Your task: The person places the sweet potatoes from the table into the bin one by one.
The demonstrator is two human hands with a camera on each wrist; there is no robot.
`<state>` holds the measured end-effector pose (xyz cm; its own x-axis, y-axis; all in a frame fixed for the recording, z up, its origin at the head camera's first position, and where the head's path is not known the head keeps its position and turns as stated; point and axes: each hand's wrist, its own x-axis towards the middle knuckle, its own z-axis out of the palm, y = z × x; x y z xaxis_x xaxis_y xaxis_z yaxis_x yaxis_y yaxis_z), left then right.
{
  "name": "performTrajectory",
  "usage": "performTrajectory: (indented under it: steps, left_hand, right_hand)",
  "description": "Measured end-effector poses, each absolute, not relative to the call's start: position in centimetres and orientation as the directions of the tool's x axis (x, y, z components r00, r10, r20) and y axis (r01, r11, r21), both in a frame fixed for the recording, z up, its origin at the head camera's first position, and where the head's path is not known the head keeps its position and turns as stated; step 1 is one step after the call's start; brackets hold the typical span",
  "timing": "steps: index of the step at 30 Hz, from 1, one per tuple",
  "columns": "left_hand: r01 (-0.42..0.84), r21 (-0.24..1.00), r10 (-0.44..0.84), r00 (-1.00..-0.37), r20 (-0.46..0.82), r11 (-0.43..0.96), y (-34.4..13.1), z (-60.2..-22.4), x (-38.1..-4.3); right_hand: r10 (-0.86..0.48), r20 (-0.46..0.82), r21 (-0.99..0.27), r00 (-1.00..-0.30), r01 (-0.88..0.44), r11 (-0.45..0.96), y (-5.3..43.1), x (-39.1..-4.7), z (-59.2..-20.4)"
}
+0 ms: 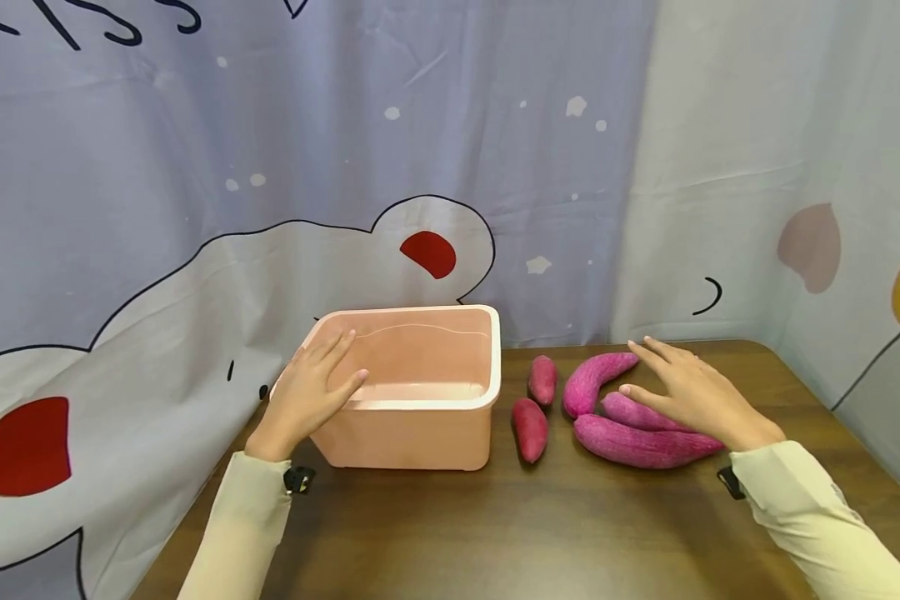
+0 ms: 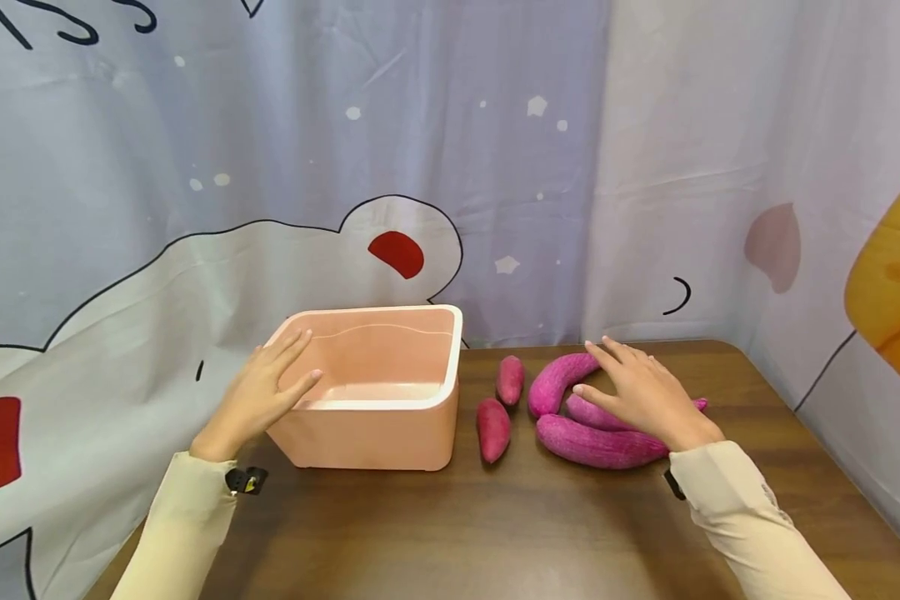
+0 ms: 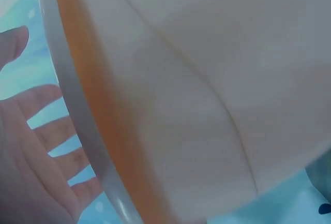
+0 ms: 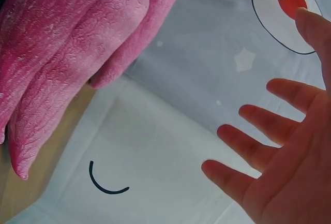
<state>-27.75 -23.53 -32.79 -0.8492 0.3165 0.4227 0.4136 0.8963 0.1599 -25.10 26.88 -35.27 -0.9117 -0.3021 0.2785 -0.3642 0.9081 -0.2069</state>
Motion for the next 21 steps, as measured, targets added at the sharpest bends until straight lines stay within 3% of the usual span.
performTrajectory:
  steps: [16,21]
  left_hand:
    - [0.421,0.333,0.264,-0.865,0.426,0.844,-28.7,-33.7,-26.8]
    - [0.487,0.355,0.293,-0.829,0.477,0.798,-29.7,-34.3,-26.7]
  right_hand:
    - [-0.390,0.230,-0.274,-0.891,-0.444,0.853,26.8,-24.8,-37.3]
    - [-0.430,0.252,-0.271,-0.867,-0.489,0.829,26.9,-25.0,-38.3]
